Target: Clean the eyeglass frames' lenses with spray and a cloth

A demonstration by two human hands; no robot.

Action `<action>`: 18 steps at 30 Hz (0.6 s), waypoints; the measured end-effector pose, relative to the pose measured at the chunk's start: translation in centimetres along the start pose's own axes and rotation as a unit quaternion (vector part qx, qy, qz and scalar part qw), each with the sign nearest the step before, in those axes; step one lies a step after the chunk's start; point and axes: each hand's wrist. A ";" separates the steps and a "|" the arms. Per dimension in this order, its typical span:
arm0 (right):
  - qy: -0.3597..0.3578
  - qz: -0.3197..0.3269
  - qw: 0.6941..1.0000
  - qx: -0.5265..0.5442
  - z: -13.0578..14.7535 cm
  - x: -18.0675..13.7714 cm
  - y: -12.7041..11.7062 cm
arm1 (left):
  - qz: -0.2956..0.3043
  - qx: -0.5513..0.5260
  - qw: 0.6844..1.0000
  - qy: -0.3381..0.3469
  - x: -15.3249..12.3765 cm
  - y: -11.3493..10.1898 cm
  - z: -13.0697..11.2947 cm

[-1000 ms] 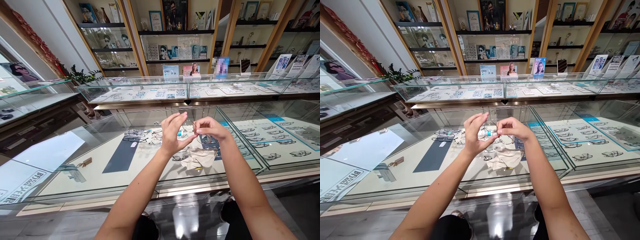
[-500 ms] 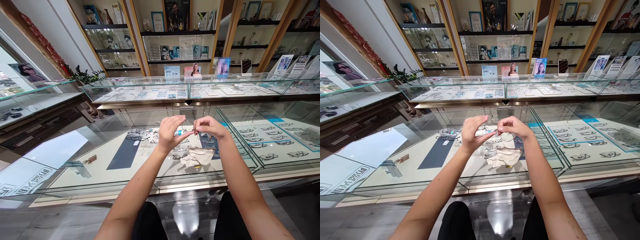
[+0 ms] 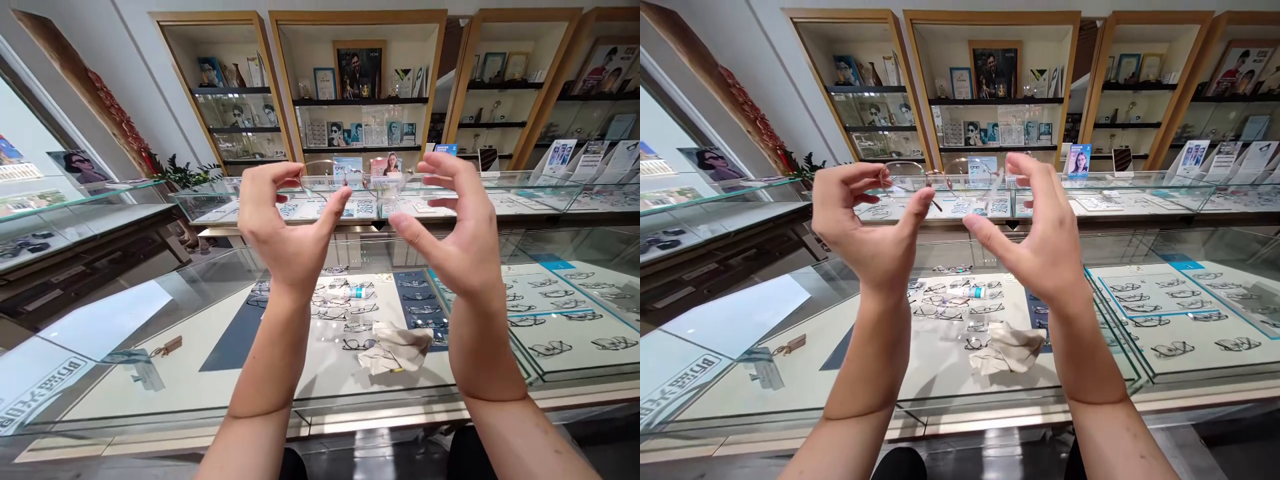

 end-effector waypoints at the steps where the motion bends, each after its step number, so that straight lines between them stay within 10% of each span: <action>1: -0.004 0.002 1.000 -0.007 -0.1 -0.2 0.3 | -0.003 0.004 1.000 0.003 -0.2 0.1 -0.2; 18: -0.006 -0.053 0.998 -0.021 -1.4 -0.8 3.4 | 0.029 0.036 0.999 -0.017 0.0 -0.9 -0.7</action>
Point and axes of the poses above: each hand's wrist, its own x-axis towards the middle knuckle, its own y-axis out of the palm, z = x × y, and after that the axes turned 4 degrees about -z, right-handed
